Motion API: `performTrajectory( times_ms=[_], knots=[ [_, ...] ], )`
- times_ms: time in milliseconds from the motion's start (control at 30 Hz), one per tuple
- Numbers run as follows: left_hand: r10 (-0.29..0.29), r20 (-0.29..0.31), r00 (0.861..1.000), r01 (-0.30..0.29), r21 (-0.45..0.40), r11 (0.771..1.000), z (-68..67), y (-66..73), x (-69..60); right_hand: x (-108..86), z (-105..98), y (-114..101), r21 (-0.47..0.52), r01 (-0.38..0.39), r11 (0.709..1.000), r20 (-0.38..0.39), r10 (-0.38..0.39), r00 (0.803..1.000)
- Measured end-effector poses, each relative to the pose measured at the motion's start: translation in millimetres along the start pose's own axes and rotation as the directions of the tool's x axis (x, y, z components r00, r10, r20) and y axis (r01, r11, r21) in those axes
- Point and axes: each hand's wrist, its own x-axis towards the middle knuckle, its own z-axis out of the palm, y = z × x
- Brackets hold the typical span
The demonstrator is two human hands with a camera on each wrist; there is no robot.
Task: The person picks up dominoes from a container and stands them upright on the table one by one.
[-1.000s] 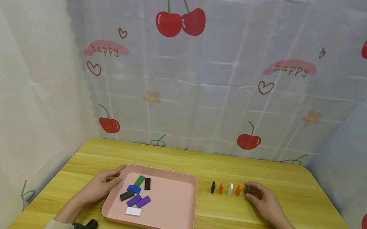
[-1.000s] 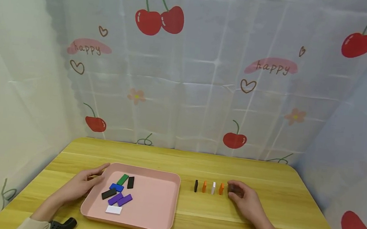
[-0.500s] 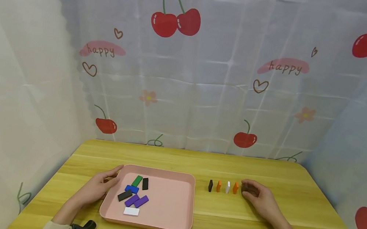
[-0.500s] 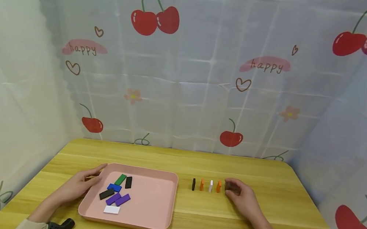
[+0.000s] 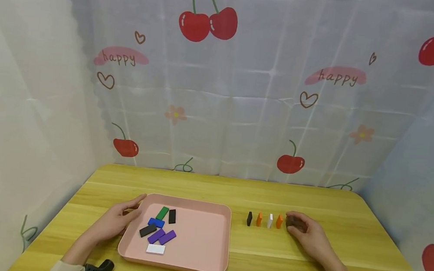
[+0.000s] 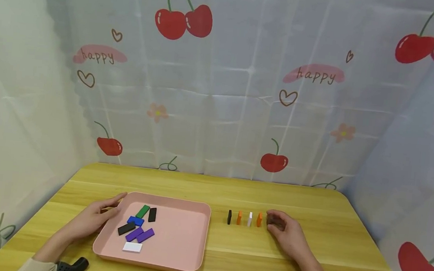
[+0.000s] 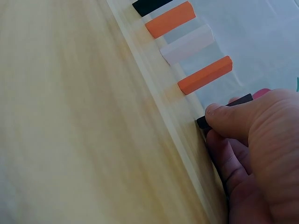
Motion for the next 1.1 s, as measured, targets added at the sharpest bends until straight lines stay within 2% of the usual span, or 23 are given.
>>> performTrajectory(
  times_ms=[167,533,867,1000,1100],
  knots=[
    [0.023,0.008,1.0,-0.023,0.004,1.0,-1.2,0.2,-0.3,-0.9,-0.2,0.9,0.001,0.006,1.0,-0.001,-0.006,1.0],
    [0.018,0.005,1.0,-0.018,0.015,1.0,-1.3,1.7,-1.1,-0.3,-2.2,3.4,0.041,0.016,0.999,-0.011,-0.015,1.0],
    [0.017,0.007,1.0,-0.017,0.006,1.0,-2.0,1.2,0.1,-1.9,-9.9,5.1,0.174,0.055,0.983,0.009,-0.058,0.998],
    [-0.003,0.001,1.0,0.003,0.007,1.0,-1.4,0.0,0.1,-2.7,-13.6,4.4,0.127,0.086,0.988,-0.004,-0.086,0.996],
    [-0.016,0.004,1.0,0.016,0.005,1.0,-2.0,0.6,1.6,-3.1,-18.2,1.8,0.077,0.125,0.989,-0.045,-0.122,0.992]
  ],
)
